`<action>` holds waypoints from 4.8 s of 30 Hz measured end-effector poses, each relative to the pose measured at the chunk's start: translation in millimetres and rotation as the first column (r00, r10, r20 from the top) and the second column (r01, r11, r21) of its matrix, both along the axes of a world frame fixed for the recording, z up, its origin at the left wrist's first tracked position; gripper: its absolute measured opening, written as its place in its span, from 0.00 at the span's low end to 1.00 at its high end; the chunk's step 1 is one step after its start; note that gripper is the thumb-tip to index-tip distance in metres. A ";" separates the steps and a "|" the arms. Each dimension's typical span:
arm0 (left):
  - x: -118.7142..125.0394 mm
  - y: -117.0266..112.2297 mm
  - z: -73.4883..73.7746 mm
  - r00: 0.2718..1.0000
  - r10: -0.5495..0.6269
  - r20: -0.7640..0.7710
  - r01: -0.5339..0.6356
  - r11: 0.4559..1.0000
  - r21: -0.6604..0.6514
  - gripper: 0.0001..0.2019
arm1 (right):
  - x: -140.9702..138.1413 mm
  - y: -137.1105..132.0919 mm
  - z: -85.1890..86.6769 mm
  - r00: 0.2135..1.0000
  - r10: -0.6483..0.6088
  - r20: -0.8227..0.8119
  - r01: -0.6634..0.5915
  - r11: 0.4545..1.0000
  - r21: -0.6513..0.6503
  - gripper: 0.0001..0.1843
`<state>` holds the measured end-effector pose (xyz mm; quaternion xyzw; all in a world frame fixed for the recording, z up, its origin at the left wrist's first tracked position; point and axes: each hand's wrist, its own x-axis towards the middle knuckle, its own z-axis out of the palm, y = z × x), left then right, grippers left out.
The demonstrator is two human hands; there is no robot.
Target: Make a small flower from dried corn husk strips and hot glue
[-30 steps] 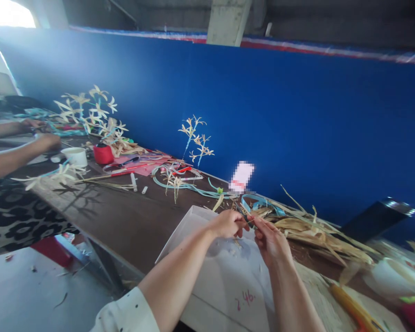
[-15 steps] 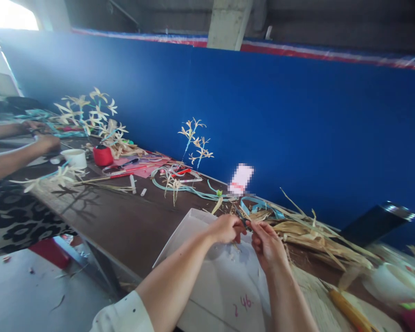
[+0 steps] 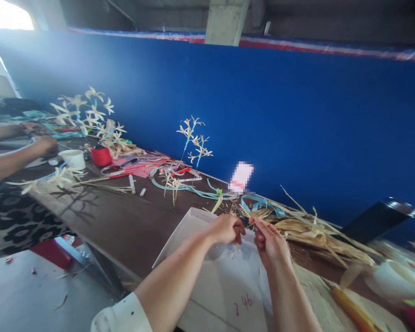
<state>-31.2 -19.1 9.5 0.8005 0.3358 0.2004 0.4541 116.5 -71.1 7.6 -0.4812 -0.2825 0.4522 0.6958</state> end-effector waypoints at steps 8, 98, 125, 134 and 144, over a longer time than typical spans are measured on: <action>-1.1 -2.1 3.8 1.000 0.016 -0.002 -0.016 1.000 0.027 0.14 | 2.3 1.0 -1.5 0.998 -0.015 -0.060 0.017 1.000 0.025 0.18; -0.2 0.6 5.1 0.997 -0.065 0.033 0.066 0.997 -0.034 0.11 | 7.6 -1.5 1.3 0.990 -0.139 0.019 0.139 0.990 0.022 0.17; -0.4 2.3 5.8 0.996 0.077 0.046 -0.082 0.990 0.112 0.12 | 3.0 0.5 1.7 0.983 -0.182 0.025 0.180 0.980 0.081 0.20; 0.8 3.5 6.7 0.991 0.117 0.065 -0.124 0.985 0.117 0.11 | 4.0 2.3 -2.6 0.976 -0.206 0.064 0.200 0.976 0.088 0.20; 1.5 -8.2 10.1 0.981 0.058 0.183 -0.002 0.956 -0.293 0.10 | 4.7 3.1 -5.8 0.956 -0.259 0.141 0.245 0.963 0.111 0.21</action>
